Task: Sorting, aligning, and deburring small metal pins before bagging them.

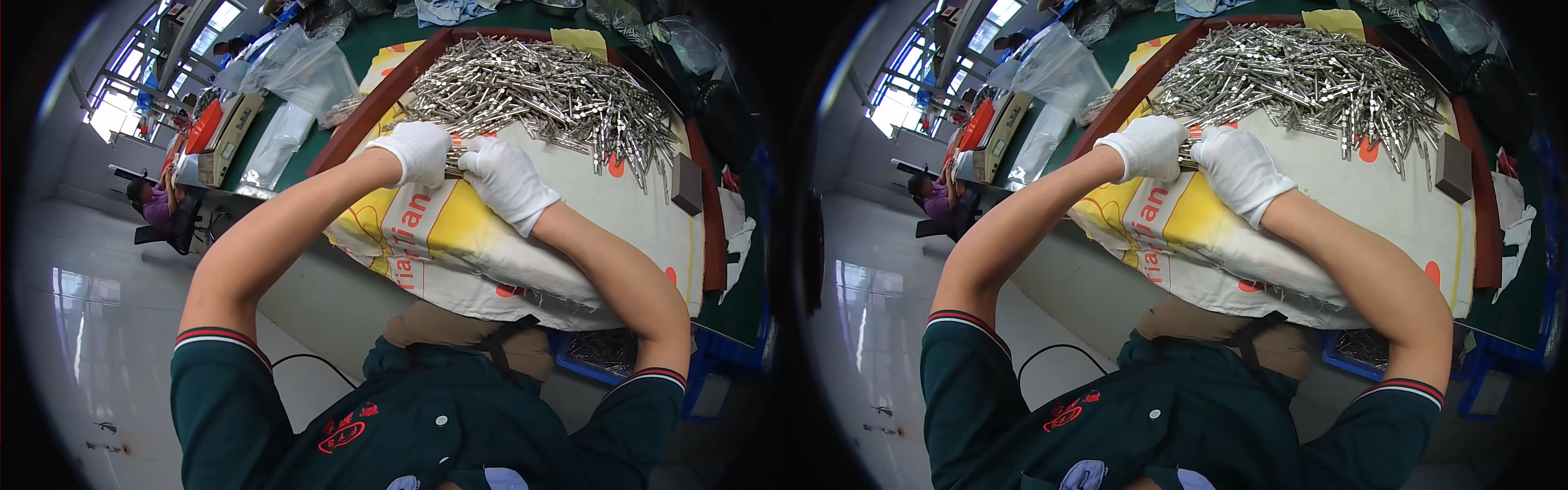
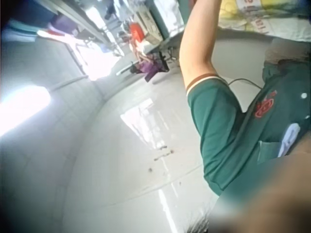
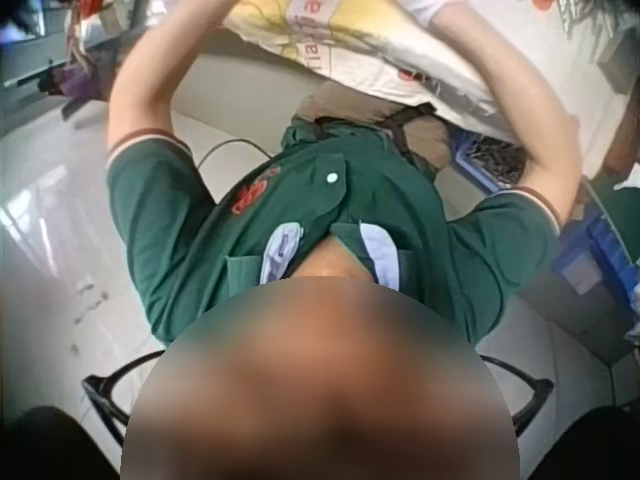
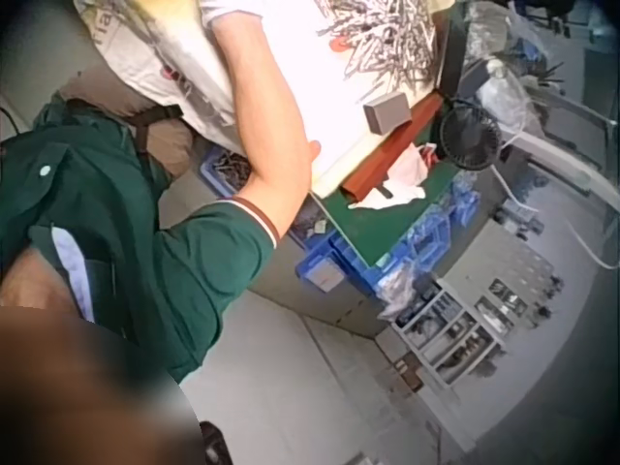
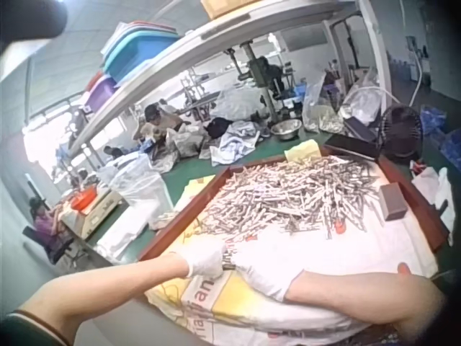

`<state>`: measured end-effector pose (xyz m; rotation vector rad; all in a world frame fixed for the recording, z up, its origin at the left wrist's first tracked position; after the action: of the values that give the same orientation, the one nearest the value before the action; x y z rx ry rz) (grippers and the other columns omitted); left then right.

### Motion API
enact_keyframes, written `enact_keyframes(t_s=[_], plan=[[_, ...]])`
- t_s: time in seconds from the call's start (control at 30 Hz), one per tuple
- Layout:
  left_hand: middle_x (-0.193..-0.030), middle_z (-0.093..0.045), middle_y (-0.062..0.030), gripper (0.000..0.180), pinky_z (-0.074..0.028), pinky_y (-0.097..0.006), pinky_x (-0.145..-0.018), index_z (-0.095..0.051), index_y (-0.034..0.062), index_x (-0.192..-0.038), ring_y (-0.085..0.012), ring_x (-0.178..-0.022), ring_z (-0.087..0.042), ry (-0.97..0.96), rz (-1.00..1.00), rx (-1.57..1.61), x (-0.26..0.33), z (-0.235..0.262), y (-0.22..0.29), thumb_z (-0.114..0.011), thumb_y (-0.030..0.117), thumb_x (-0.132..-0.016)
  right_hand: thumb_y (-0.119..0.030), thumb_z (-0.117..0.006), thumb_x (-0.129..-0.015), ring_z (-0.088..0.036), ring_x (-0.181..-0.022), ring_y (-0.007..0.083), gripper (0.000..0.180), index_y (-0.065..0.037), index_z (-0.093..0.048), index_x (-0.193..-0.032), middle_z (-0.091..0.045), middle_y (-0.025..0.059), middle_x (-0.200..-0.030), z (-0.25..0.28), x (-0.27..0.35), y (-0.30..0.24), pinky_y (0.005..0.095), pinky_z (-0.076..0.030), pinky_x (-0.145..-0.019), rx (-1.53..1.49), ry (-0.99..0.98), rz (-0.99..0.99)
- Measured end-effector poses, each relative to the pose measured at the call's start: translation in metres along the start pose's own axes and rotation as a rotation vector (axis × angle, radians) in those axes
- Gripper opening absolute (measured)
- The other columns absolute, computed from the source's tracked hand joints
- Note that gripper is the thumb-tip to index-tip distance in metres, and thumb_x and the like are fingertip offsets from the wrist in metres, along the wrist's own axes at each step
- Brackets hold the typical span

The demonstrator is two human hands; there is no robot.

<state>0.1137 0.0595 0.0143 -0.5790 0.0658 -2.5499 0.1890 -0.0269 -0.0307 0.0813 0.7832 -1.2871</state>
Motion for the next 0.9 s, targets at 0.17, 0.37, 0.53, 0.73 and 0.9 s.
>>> enact_keyframes(t_s=[0.17,0.37,0.53,0.73,0.9], plan=[[-0.078,-0.067,-0.0208,0.026,-0.053,-0.043,-0.07,-0.069,0.0031,-0.085,-0.0378,-0.078,-0.067,0.075,-0.075,-0.104,0.002,-0.004,0.004,-0.069,0.009,-0.06,-0.012,-0.062,-0.078,-0.064,-0.081,0.0319,0.006,-0.006,-0.063,-0.076,-0.063,0.0148,-0.08,0.004,0.0,-0.006,0.0426,-0.053,-0.07,-0.042,0.067,0.048],[-0.074,-0.066,-0.0151,0.018,-0.05,-0.044,-0.063,-0.066,0.0064,-0.082,-0.0355,-0.073,-0.066,0.172,-0.208,-0.263,0.01,0.007,0.014,-0.067,0.009,-0.064,-0.015,-0.06,-0.072,-0.065,-0.069,0.031,0.014,-0.005,-0.07,-0.075,-0.067,0.0149,-0.075,0.022,-0.003,0.003,0.0388,-0.053,-0.065,-0.316,0.2,-0.235],[-0.065,-0.065,-0.0121,0.004,-0.048,-0.038,-0.056,-0.063,0.0054,-0.073,-0.0303,-0.062,-0.066,0.298,-0.325,-0.579,0.023,0.023,0.011,-0.063,0.006,-0.069,-0.004,-0.058,-0.083,-0.063,-0.067,0.009,0.014,0.0,-0.07,-0.089,-0.068,0.006,-0.075,0.022,-0.001,0.039,0.0238,-0.049,-0.061,-0.452,0.433,-0.387],[-0.061,-0.062,-0.004,0.008,-0.042,-0.037,-0.059,-0.065,0.0125,-0.071,-0.0222,-0.059,-0.063,0.098,-0.145,-1.294,0.014,0.0,0.025,-0.061,0.017,-0.076,-0.014,-0.06,-0.077,-0.068,-0.072,0.029,0.017,-0.005,-0.072,-0.084,-0.069,0.0138,-0.081,0.027,-0.001,0.032,0.0354,-0.054,-0.068,-0.391,0.426,-0.331],[-0.066,-0.063,-0.0104,0.02,-0.046,-0.048,-0.055,-0.071,0.0089,-0.076,-0.0283,-0.06,-0.061,0.118,-0.222,-1.172,0.006,-0.033,0.03,-0.061,0.026,-0.076,-0.008,-0.06,-0.08,-0.068,-0.071,0.0229,0.014,-0.002,-0.071,-0.086,-0.07,0.0134,-0.082,0.023,-0.004,0.026,0.0309,-0.053,-0.067,-0.32,0.39,-0.264]])
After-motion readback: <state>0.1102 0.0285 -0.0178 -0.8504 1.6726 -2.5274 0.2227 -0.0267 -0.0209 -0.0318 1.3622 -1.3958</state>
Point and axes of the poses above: each hand's wrist, its own x-axis away from the middle knuckle, its own z-axis out of the back of the hand, y = z × x, the point moved 5 cm from there along -x, towards the middle knuckle
